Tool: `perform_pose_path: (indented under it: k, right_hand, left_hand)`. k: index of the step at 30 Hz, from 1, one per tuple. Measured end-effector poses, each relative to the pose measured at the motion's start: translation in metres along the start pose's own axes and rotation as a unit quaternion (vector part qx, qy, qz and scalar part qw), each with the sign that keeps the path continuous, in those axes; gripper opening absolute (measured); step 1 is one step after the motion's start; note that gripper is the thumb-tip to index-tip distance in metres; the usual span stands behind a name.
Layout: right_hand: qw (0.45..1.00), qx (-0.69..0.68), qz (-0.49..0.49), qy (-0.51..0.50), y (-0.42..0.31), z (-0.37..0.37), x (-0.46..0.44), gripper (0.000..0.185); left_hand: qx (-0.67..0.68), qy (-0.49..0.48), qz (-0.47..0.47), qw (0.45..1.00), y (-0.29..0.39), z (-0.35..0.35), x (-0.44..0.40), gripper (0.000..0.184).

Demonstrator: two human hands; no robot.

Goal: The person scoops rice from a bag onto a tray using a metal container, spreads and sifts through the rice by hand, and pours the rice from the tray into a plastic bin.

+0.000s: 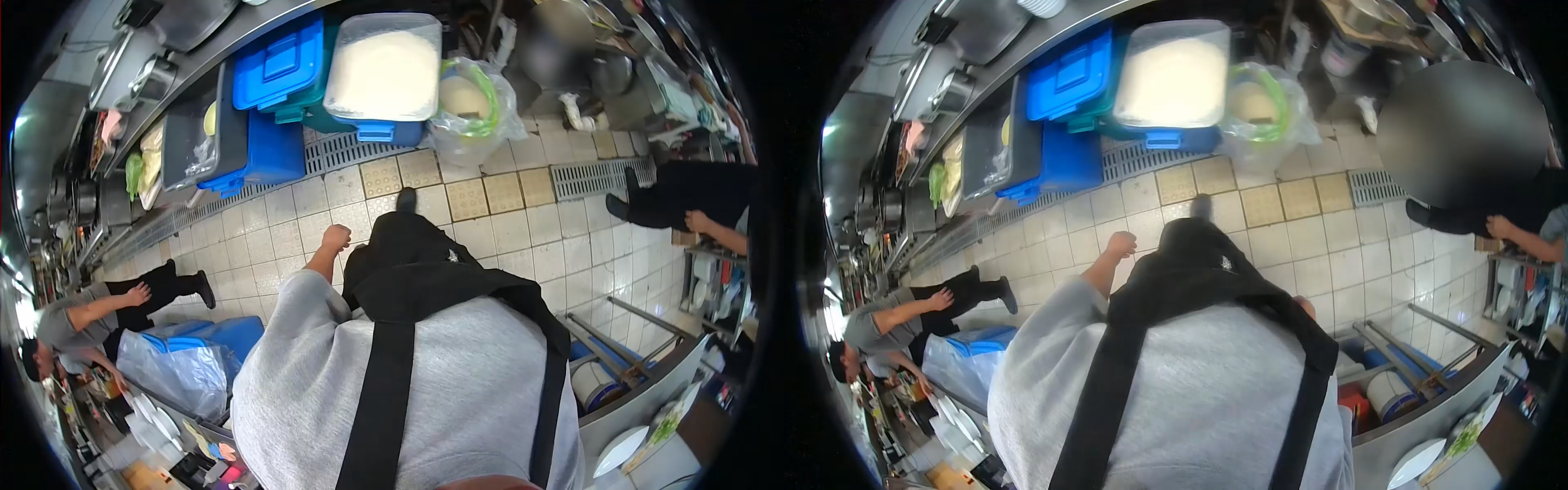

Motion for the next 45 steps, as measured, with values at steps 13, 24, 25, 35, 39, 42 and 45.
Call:
perform_pose_path:
  k: [13, 24, 25, 35, 39, 42, 45]
  right_hand:
    - [0.996, 0.068, 0.021, -0.060, -0.193, -0.016, -0.220, 0.020]
    - [0.964, -0.261, -0.011, 0.058, -0.420, -0.048, -0.385, 0.040]
    - [0.965, -0.257, -0.011, 0.053, -0.409, -0.054, -0.416, 0.040]
    - [0.935, -0.091, 0.199, 0.280, -0.438, -0.040, -0.426, 0.062]
    - [0.958, -0.095, 0.109, 0.247, -0.444, -0.020, -0.395, 0.056]
    - [0.958, -0.143, 0.081, 0.235, -0.425, -0.005, -0.364, 0.047]
    - [0.948, -0.126, 0.149, 0.252, -0.388, 0.021, -0.328, 0.046]
  left_hand:
    - [-0.008, 0.139, -0.090, 0.986, 0.047, 0.121, -0.132, 0.028]
    - [0.017, 0.271, -0.113, 0.956, 0.192, 0.208, -0.243, 0.045]
    - [0.037, 0.250, -0.090, 0.963, 0.194, 0.207, -0.255, 0.049]
    - [0.058, 0.218, -0.072, 0.972, 0.194, 0.185, -0.293, 0.054]
    - [0.335, 0.192, 0.009, 0.922, 0.216, 0.161, -0.250, 0.059]
    - [0.351, 0.216, 0.025, 0.911, 0.231, 0.145, -0.207, 0.058]
    - [0.321, 0.204, -0.006, 0.925, 0.248, 0.133, -0.148, 0.055]
Point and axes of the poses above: each hand's wrist, its own x-axis away from the middle knuckle, its own z-axis out of the back of the hand, y = z × x, the point moved 1 cm from there along -x, towards the middle knuckle, and after that the axes turned 3 degrees about -x, right-handed, at the moved point
